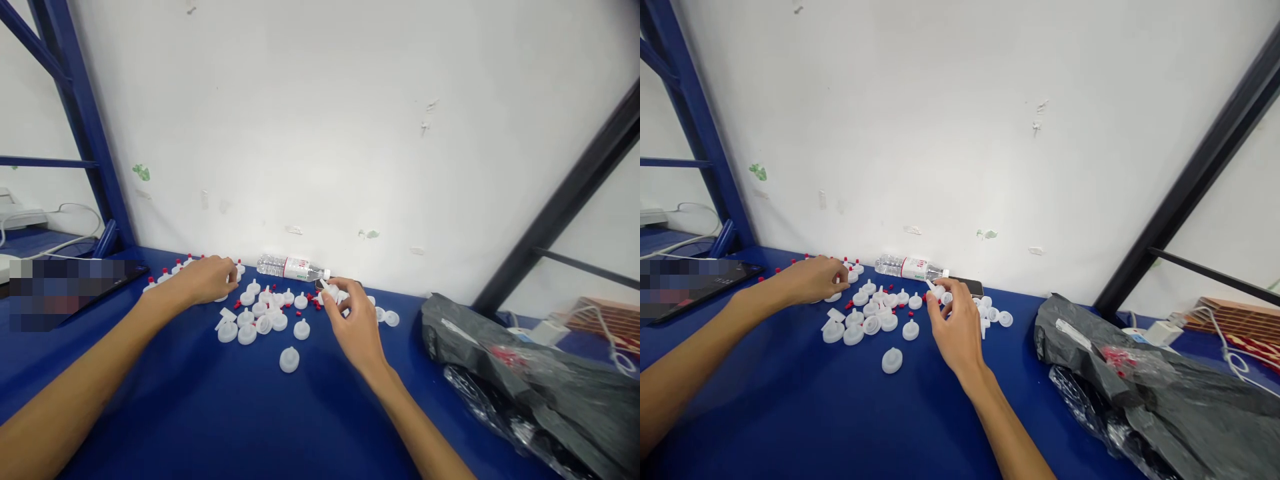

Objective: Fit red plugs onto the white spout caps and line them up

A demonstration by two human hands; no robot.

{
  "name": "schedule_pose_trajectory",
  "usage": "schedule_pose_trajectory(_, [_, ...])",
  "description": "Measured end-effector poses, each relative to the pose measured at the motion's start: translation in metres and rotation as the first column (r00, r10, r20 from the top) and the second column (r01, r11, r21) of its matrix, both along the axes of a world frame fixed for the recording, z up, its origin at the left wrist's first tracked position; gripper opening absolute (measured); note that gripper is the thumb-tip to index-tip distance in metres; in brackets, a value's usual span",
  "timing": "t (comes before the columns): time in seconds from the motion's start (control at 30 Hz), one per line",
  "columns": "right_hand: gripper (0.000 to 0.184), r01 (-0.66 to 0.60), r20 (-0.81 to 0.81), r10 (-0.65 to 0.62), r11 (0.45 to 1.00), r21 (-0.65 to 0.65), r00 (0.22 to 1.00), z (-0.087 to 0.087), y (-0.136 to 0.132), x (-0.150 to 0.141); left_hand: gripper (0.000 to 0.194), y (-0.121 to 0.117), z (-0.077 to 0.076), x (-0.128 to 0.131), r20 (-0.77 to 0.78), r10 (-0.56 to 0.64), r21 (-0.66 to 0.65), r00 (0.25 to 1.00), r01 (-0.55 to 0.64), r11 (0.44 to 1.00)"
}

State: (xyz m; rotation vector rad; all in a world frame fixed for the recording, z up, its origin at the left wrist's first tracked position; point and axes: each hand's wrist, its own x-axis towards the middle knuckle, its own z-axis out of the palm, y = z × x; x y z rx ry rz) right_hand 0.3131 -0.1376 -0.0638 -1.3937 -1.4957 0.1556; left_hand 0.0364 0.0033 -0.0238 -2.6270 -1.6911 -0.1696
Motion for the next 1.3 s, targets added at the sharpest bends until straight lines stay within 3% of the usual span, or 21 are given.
schedule_pose_trajectory(0.17, [0.024,-0.018,0.037,0.018,1.000,0.000,0.999,-0.004,0.001,-0.003,0.020,0.003,-0.015,-0.003,0.027,-0.041,-0.250,0.999,0.047,0.967])
schedule_pose_trajectory(0.33, [0.024,-0.038,0.057,0.038,0.999,-0.003,0.998,-0.008,0.001,-0.004,0.017,0.003,-0.024,0.001,0.086,-0.053,-0.278,0.995,0.075,0.958])
schedule_pose_trajectory(0.53, [0.021,-0.057,0.073,0.057,0.998,-0.007,0.996,-0.007,0.001,-0.004,0.015,0.000,-0.022,0.002,0.141,-0.073,-0.311,0.987,0.114,0.943])
schedule_pose_trajectory(0.63, [0.021,-0.056,0.085,0.056,0.998,-0.010,0.995,-0.006,0.001,-0.005,0.016,0.000,-0.015,0.001,0.185,-0.090,-0.287,0.979,0.141,0.947])
schedule_pose_trajectory(0.73, [0.022,-0.068,0.081,0.069,0.997,-0.020,0.994,-0.006,0.001,-0.005,0.016,-0.005,-0.004,0.005,0.271,-0.122,-0.179,0.955,0.174,0.968])
schedule_pose_trajectory(0.9, [0.024,-0.120,0.089,0.123,0.992,-0.032,0.988,-0.007,0.001,-0.005,0.019,-0.030,0.008,0.029,0.443,-0.232,-0.055,0.866,0.285,0.957])
schedule_pose_trajectory(1.07, [0.030,-0.173,0.112,0.178,0.983,-0.057,0.978,-0.009,0.001,-0.005,0.019,-0.050,0.002,0.053,0.568,-0.302,-0.033,0.766,0.388,0.921])
schedule_pose_trajectory(1.3, [0.027,-0.204,0.109,0.211,0.977,-0.066,0.971,-0.012,0.003,-0.005,0.018,-0.056,-0.010,0.067,0.681,-0.358,-0.004,0.639,0.493,0.870])
